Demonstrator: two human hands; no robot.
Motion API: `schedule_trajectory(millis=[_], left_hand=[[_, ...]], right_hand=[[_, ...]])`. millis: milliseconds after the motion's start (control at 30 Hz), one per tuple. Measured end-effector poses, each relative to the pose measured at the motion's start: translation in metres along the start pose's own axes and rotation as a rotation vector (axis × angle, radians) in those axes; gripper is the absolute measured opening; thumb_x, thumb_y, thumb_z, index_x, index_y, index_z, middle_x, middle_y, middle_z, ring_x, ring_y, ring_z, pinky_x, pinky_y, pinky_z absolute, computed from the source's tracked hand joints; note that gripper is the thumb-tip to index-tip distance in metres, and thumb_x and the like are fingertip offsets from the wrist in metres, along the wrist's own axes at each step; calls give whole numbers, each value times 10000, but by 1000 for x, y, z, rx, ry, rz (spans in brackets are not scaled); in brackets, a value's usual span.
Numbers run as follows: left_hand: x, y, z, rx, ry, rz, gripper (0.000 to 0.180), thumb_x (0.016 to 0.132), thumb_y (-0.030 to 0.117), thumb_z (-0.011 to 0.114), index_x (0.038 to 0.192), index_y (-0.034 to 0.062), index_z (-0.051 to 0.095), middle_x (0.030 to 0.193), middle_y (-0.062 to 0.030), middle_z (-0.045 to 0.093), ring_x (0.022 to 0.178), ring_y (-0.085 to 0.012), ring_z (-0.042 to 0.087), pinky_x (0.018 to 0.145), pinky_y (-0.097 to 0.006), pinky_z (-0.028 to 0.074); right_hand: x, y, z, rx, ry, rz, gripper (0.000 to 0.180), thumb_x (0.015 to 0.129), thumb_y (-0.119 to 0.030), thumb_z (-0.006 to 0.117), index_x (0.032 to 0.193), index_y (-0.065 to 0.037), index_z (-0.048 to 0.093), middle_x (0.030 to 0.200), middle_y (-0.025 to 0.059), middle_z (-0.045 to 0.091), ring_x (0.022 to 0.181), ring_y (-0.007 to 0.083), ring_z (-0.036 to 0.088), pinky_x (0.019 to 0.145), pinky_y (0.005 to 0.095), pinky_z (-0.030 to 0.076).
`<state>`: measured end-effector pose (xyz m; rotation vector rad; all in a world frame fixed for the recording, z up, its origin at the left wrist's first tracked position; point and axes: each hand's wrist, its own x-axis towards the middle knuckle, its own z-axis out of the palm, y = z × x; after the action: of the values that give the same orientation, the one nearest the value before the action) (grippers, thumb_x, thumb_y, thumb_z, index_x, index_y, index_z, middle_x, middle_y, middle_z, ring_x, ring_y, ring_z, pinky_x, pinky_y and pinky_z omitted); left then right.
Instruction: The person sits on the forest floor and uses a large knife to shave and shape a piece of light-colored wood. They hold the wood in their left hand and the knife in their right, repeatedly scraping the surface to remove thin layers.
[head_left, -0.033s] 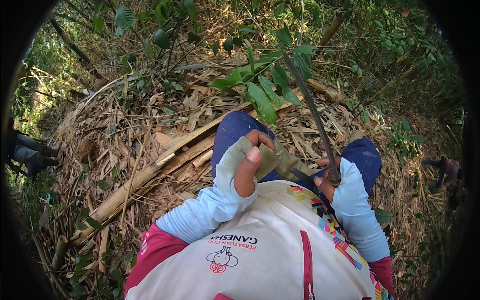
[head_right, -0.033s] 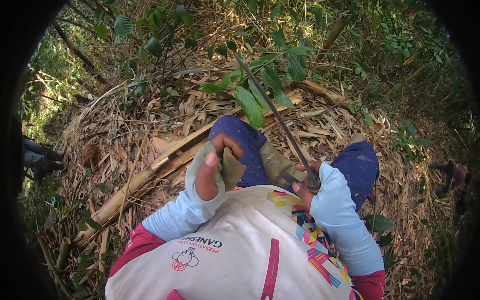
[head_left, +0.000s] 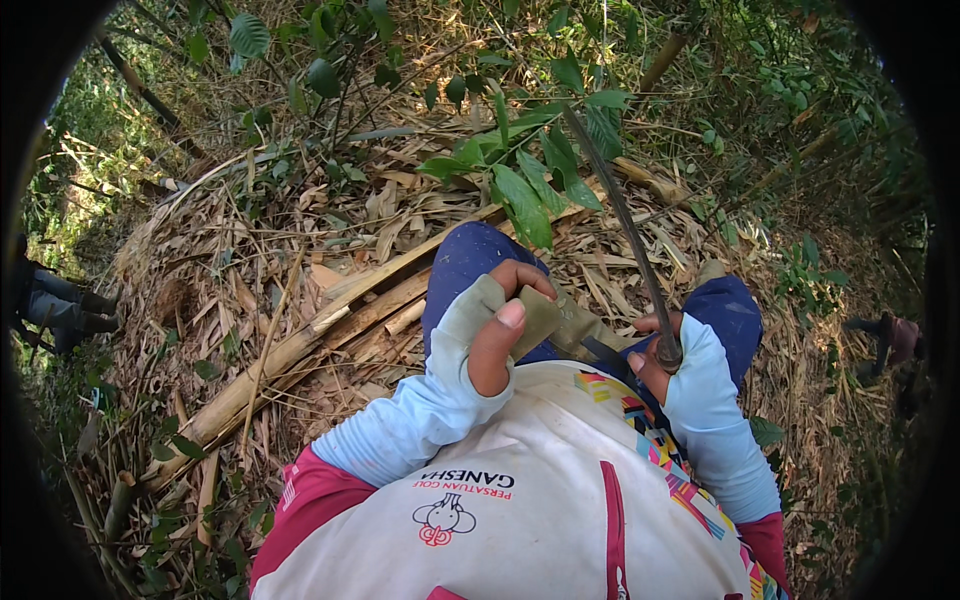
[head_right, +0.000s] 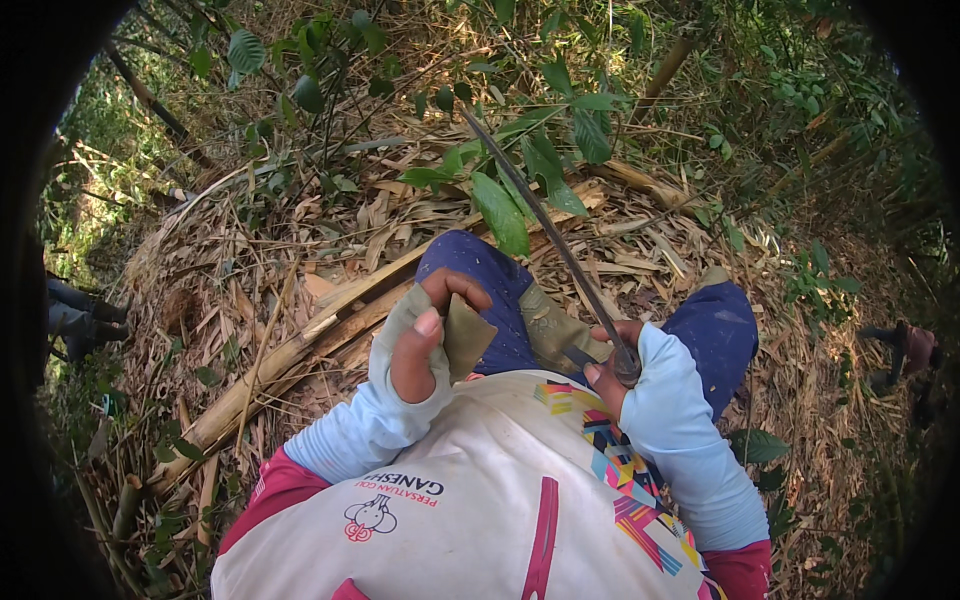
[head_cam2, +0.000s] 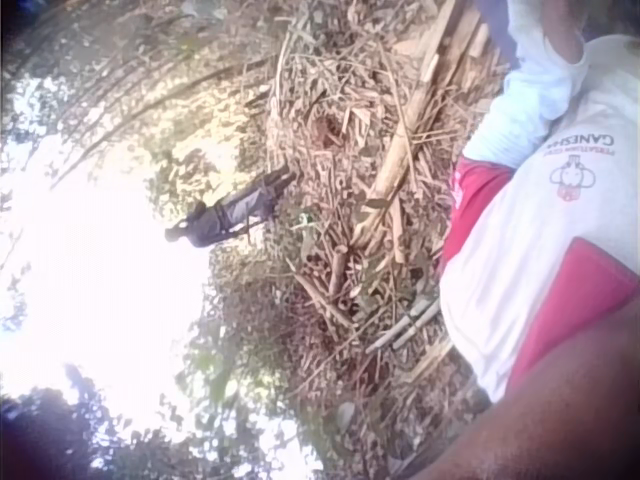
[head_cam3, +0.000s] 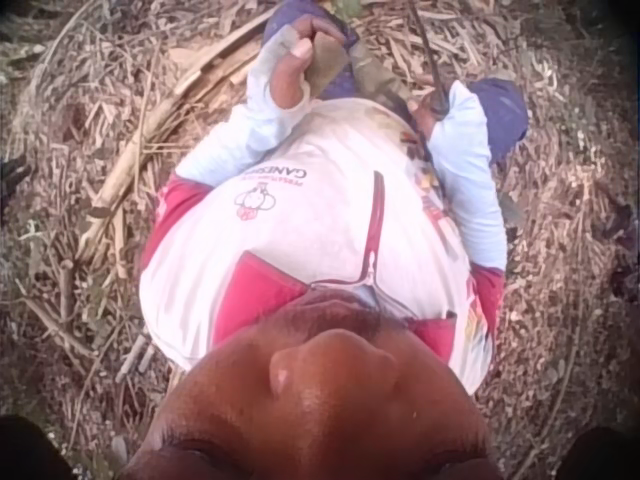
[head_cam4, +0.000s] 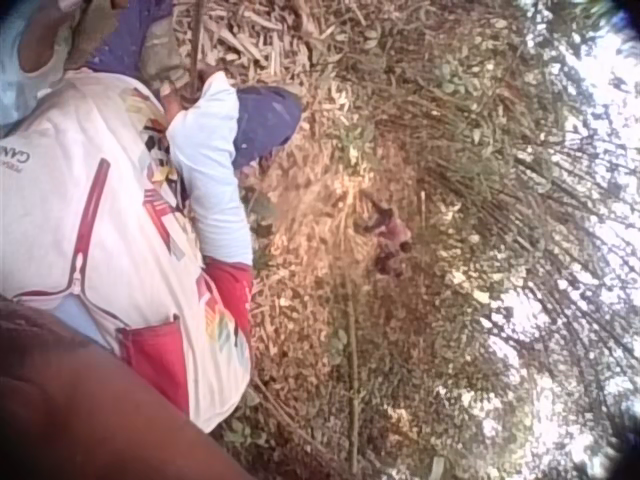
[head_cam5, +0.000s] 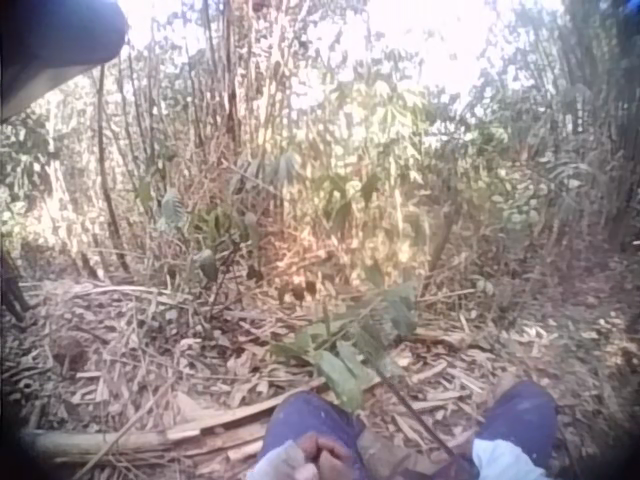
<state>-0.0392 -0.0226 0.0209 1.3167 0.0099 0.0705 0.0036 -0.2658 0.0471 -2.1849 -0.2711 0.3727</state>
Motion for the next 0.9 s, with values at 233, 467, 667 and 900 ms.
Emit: schedule_trajectory(millis=[233,467,667,900], left_hand=[[-2,0,0,307,58,76,226,901,193,666,1017,10,599,851,-54,584,775,-113,514,722,-238,415],[2,-5,0,267,61,233,250,878,169,707,972,26,525,1033,-83,556,997,-176,574,860,-304,490],[-8,0,-3,114,-25,221,420,846,313,745,940,45,436,1157,-207,578,965,-193,631,870,-322,506],[-16,3,0,185,-56,263,428,827,286,740,961,36,420,1004,-162,593,985,-219,597,860,-330,464]], right_hand=[[4,-5,-7,-142,20,-167,314,794,-60,737,1082,-9,621,761,58,630,659,97,597,579,257,475],[-1,-24,-1,-298,-11,-336,369,702,-81,755,1056,-80,652,819,96,661,694,224,655,635,323,508],[0,-48,-4,-586,-56,-527,445,614,-166,765,1049,-140,674,787,63,653,756,295,634,668,455,455],[2,-58,-2,-650,-97,-526,332,664,-185,705,989,-137,665,715,72,618,707,310,625,605,497,416]])
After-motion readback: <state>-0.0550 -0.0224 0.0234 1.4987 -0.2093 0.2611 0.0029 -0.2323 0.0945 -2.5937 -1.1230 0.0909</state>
